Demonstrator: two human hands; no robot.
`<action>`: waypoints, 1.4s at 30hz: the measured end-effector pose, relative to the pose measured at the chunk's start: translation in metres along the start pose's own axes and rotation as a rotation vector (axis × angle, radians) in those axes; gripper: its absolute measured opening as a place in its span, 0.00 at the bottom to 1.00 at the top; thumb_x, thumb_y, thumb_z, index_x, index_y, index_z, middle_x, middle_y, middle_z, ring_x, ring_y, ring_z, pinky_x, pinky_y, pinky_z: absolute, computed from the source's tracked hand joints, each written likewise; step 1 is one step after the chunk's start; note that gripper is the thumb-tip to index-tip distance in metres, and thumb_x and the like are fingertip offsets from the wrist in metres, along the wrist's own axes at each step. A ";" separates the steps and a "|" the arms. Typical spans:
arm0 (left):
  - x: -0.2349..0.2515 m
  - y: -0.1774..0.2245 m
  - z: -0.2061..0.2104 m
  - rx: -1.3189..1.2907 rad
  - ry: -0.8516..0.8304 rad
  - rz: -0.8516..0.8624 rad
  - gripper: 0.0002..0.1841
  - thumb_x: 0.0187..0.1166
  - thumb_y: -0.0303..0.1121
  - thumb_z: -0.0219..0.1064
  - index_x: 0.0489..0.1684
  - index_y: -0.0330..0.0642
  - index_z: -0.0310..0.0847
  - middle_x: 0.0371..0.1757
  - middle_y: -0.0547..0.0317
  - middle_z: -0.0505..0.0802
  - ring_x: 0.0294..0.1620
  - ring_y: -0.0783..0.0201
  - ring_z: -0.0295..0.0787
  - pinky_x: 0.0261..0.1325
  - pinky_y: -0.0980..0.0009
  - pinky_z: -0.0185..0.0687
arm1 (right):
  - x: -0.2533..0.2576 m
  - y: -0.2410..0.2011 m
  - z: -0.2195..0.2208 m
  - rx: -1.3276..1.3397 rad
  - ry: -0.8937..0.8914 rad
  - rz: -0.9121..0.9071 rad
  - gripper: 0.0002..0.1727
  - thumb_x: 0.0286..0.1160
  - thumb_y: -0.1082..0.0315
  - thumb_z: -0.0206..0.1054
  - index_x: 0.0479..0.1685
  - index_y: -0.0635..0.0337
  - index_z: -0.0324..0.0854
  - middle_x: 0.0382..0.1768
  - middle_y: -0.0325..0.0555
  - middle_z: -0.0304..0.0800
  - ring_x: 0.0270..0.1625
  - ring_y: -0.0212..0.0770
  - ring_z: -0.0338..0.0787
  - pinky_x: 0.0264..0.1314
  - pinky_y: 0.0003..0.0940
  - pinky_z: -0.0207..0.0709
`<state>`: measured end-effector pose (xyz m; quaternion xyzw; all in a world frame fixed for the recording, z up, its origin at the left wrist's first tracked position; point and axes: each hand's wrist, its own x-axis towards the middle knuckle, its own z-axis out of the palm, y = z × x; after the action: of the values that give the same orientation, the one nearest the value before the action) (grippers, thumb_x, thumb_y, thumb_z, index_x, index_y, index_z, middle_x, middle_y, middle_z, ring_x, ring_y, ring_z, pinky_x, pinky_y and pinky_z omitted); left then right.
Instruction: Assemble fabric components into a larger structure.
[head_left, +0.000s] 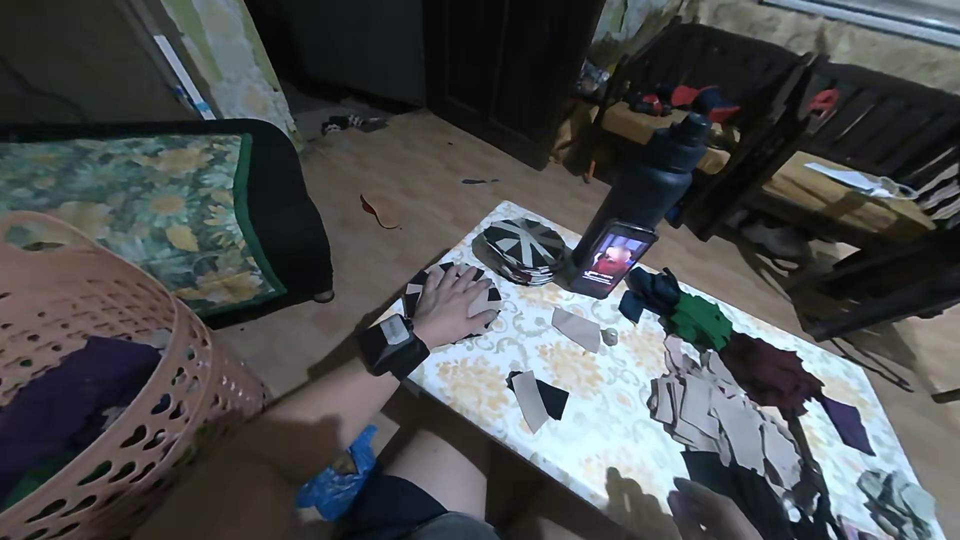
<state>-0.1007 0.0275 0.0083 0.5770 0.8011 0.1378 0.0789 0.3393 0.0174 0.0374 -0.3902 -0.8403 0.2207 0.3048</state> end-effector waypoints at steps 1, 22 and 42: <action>0.000 0.000 0.001 -0.004 0.004 0.003 0.38 0.82 0.68 0.52 0.91 0.62 0.63 0.94 0.51 0.60 0.95 0.42 0.43 0.88 0.28 0.28 | 0.010 -0.008 0.001 -0.015 -0.030 -0.043 0.12 0.81 0.73 0.65 0.52 0.75 0.85 0.43 0.61 0.91 0.39 0.42 0.93 0.43 0.34 0.89; -0.002 -0.002 0.003 -0.006 0.026 0.023 0.31 0.93 0.56 0.35 0.93 0.59 0.60 0.94 0.55 0.61 0.96 0.44 0.43 0.88 0.29 0.29 | 0.217 -0.038 0.157 -0.152 -0.433 -0.692 0.17 0.86 0.65 0.59 0.67 0.56 0.85 0.47 0.53 0.91 0.49 0.51 0.92 0.52 0.46 0.87; -0.006 -0.005 0.005 0.020 0.133 -0.155 0.33 0.92 0.59 0.35 0.91 0.58 0.63 0.94 0.51 0.61 0.95 0.43 0.46 0.88 0.31 0.37 | 0.217 -0.023 0.179 -0.237 -0.324 -0.825 0.23 0.88 0.46 0.55 0.66 0.44 0.88 0.41 0.51 0.89 0.41 0.52 0.90 0.39 0.43 0.84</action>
<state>-0.1014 0.0211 0.0019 0.5036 0.8482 0.1611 0.0301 0.0942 0.1510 -0.0030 -0.0156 -0.9817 0.0417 0.1850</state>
